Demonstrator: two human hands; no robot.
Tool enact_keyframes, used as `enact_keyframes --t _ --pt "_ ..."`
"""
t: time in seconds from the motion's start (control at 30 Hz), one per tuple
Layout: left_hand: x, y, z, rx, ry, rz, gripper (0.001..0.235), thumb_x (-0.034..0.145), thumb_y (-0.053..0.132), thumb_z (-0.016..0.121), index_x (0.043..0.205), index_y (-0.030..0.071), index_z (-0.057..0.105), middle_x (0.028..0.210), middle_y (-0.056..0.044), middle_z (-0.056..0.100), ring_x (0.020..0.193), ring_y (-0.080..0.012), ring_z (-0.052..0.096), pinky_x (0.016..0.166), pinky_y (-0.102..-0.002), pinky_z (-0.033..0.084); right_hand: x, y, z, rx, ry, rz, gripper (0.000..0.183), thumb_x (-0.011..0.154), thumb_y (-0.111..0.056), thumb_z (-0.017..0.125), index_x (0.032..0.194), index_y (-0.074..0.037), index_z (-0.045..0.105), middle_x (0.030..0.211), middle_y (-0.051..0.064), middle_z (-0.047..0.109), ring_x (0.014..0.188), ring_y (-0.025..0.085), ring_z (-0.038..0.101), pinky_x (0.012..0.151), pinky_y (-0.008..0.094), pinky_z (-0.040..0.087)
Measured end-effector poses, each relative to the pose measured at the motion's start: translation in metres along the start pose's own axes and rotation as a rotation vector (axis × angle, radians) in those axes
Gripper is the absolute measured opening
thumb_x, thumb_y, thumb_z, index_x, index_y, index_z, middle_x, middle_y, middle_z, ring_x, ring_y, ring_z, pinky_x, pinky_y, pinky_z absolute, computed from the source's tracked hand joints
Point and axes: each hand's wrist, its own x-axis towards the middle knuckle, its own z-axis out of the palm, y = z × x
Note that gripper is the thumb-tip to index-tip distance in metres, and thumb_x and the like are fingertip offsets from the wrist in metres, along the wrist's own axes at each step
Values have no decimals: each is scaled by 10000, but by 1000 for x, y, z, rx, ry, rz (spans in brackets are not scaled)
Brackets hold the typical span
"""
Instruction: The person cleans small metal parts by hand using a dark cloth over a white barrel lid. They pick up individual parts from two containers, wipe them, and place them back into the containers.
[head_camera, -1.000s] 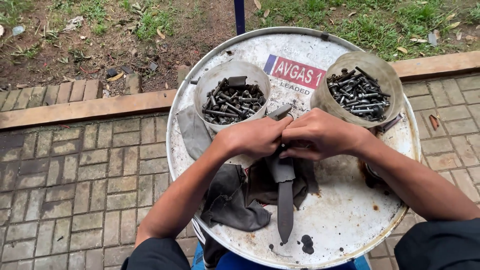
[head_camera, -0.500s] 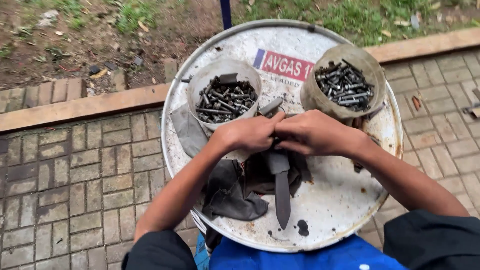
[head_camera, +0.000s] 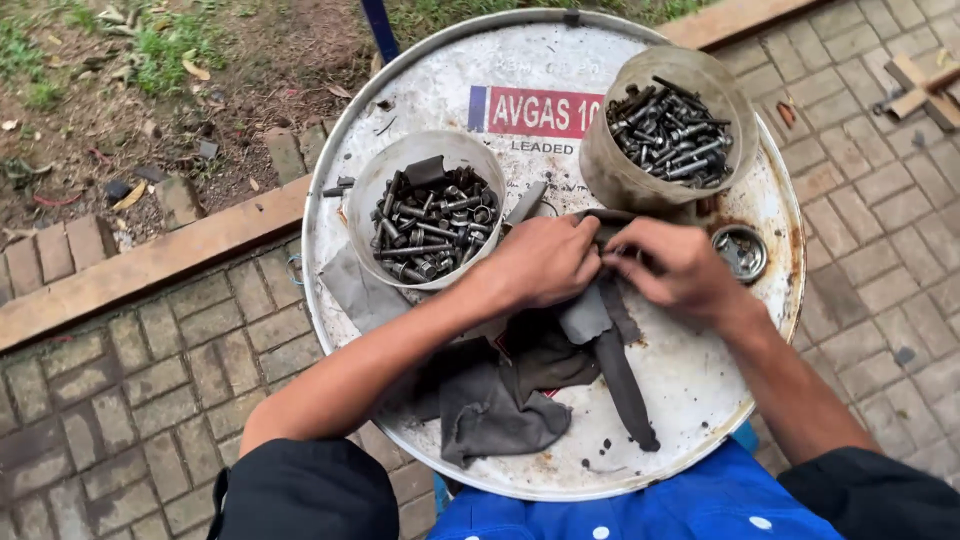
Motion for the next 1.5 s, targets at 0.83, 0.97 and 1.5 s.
enact_keyframes --t 0.83,0.97,1.5 --pt "1 9 -12 36 47 3 318 948 326 533 1030 37 637 775 -309 681 814 -597 697 699 -653 572 -5 -64 -1 304 28 7 74 913 -75 762 986 -67 767 869 77 727 702 258 706 620 361 569" --pt "-3 16 -17 70 23 14 323 961 357 528 1060 63 622 786 -298 685 822 -587 702 714 -653 575 -16 -58 15 105 20 -121 78 978 -72 692 1021 -9 714 854 138 674 699 320 678 584 396 567" --pt "-9 23 -22 100 8 71 329 963 373 536 1069 76 631 795 -302 696 820 -583 705 714 -665 577 -25 -43 17 77 -33 -296 100 975 -156 699 984 -59 718 888 81 676 677 280 676 564 402 561"
